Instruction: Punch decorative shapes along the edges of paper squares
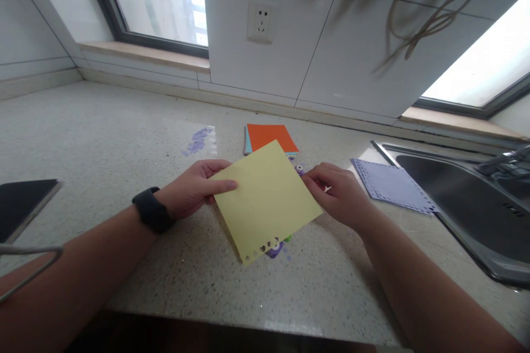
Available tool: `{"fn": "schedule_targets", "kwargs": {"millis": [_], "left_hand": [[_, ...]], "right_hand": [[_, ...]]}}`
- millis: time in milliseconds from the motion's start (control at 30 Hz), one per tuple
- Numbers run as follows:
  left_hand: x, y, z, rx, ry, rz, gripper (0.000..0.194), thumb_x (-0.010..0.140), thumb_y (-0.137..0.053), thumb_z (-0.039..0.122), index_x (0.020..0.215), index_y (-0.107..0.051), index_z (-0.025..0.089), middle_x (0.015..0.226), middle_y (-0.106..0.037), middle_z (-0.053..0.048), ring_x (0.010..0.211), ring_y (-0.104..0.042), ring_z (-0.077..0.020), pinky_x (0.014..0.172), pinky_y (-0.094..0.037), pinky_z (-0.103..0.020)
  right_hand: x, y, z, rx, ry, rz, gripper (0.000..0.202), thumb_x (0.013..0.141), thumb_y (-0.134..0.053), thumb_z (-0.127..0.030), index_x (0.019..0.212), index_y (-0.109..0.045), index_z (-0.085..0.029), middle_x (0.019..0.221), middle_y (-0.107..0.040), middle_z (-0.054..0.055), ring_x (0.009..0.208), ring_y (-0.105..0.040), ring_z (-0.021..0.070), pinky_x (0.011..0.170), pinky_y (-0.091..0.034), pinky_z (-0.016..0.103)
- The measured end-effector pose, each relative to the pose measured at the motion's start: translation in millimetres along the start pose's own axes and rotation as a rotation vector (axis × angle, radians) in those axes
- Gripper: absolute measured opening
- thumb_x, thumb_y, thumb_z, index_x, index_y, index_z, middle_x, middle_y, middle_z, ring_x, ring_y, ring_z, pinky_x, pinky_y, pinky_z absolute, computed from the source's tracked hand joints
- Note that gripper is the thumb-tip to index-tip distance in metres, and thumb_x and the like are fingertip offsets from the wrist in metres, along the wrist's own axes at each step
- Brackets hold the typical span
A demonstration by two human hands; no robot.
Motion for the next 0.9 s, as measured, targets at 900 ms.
{"fn": "schedule_targets", "kwargs": {"millis": [900], "left_hand": [[-6.3,-10.2,-0.7,-0.071,0.112,-0.192,0.035,0.083,-0.076,0.036,0.111,-0.076,0.016,0.095,-0.077,-0.011,0.083,-0.07,-0.023,0.084,-0.055,-0.035]], "right_hand": [[-5.2,-15.5,7.8,0.523,-0.2,0.056,0.023,0.089,-0.069,-0.042,0.083,-0.073,-0.02,0.072,-0.068,0.002,0.061,-0.052,0.0124,0.054,-0.04,0.029]]}}
Point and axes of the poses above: each hand's wrist, its own x-axis towards the middle knuckle, its own y-axis out of the back of the hand, z = x × y, the point moved 6 cm from there along x, towards the middle knuckle
